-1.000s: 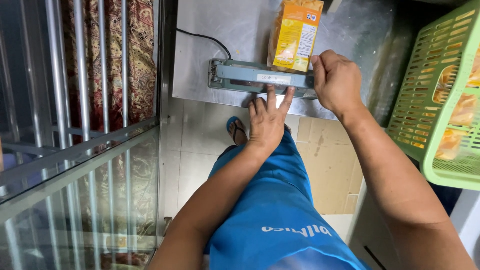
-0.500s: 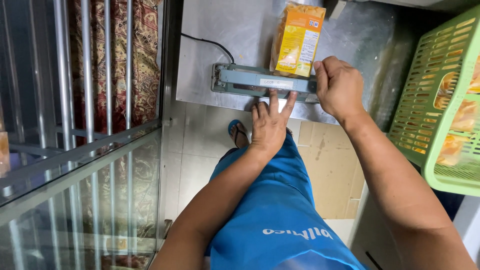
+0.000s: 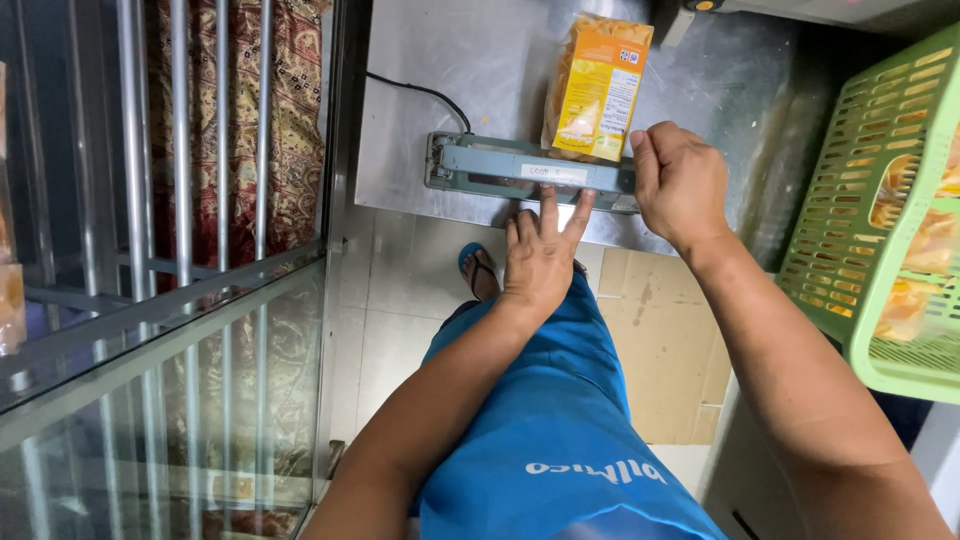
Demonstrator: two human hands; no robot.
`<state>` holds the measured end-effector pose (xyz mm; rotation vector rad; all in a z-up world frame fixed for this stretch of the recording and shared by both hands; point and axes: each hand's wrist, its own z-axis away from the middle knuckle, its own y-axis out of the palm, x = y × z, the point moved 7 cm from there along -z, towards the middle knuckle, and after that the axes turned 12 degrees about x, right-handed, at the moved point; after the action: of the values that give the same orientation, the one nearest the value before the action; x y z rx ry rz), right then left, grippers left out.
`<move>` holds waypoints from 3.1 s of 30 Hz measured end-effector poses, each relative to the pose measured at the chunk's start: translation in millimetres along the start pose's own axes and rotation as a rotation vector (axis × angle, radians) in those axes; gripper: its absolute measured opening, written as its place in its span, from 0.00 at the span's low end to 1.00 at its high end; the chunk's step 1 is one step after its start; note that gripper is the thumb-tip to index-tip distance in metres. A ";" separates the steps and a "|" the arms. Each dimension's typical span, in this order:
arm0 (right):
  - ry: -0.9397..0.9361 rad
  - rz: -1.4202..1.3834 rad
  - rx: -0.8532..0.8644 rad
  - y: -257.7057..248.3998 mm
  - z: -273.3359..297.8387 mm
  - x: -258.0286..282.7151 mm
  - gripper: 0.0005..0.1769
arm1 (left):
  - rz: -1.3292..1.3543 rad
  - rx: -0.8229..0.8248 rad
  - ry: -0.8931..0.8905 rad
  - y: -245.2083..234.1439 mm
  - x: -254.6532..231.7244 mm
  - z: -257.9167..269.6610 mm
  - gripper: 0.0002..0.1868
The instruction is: Sealing small plastic bags of dried fruit using a manual heat sealer and placing them into a basket.
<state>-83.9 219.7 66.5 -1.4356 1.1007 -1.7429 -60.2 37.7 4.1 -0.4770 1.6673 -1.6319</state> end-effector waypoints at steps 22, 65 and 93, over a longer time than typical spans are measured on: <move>-0.797 -1.132 0.556 -69.9 -40.0 249.9 0.45 | -0.314 -0.141 -0.122 -13.5 -2.2 0.1 0.47; -0.450 0.166 0.108 18.3 26.7 36.8 0.16 | 1.358 0.600 -0.442 -115.7 56.8 -121.6 0.62; 0.083 -1.338 -0.571 -108.8 122.2 -29.7 0.56 | 1.907 0.526 0.542 -176.8 -98.1 -89.4 0.51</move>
<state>46.5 269.3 156.9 -2.8931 0.6569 -2.3967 -100.9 148.1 191.3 1.5010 0.9991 -0.5109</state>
